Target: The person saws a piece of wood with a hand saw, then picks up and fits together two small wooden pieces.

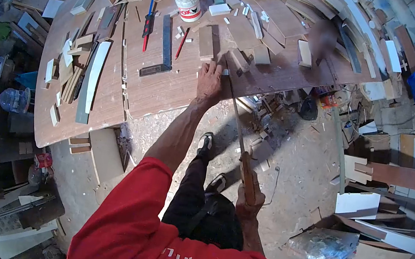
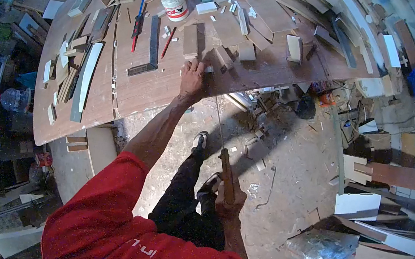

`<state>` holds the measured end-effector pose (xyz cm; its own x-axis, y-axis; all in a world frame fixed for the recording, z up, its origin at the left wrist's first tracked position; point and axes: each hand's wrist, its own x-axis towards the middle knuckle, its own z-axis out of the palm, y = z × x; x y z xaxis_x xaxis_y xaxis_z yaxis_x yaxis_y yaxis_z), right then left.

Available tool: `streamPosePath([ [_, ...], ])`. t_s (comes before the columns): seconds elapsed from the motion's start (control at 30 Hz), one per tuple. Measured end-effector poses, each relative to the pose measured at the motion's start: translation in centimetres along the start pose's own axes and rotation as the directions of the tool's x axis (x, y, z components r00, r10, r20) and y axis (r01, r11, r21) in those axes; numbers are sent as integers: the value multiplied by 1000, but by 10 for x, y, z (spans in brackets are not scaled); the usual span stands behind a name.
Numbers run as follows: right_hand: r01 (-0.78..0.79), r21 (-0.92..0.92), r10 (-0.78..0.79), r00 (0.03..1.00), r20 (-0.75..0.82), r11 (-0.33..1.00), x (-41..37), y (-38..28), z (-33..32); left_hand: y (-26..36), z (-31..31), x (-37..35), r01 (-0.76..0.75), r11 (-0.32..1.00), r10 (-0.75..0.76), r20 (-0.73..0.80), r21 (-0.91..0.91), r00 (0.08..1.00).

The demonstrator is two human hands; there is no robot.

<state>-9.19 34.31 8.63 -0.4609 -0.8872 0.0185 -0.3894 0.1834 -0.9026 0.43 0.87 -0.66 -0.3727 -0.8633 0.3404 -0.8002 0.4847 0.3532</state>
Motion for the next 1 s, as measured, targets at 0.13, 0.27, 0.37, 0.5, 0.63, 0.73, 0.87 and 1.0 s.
streamPosePath([
  [0.13, -200, 83, 196, 979, 50, 976, -7, 5, -5, -9, 4, -1, -101, 995, 101, -5, 0, 995],
  [0.27, -256, 81, 251, 966, 66, 963, -9, 7, -7, 1, -14, -1, -130, 991, 126, 94, 36, 988],
  [0.37, -268, 104, 262, 962, 71, 958, -11, 7, -6, 4, -13, -2, -174, 984, 176, -36, 45, 984],
  [0.5, -215, 51, 214, 977, 26, 975, -13, 10, 0, 10, -17, -3, 13, 1000, -11, 82, -21, 997],
  [0.63, -195, 26, 194, 980, 39, 980, -4, 0, -14, 14, -21, 1, 63, 998, -63, 150, 7, 987],
  [0.73, -225, -18, 226, 972, 70, 974, -9, -9, -18, 15, -20, 0, 48, 999, -49, 106, 11, 993],
  [0.87, -212, -1, 211, 974, 77, 977, -13, -20, -21, 13, -22, -4, -3, 1000, 2, 63, 8, 998],
  [1.0, -249, 97, 243, 968, 68, 964, -14, -13, -15, 15, -25, -2, 11, 1000, -11, 84, -4, 996],
])
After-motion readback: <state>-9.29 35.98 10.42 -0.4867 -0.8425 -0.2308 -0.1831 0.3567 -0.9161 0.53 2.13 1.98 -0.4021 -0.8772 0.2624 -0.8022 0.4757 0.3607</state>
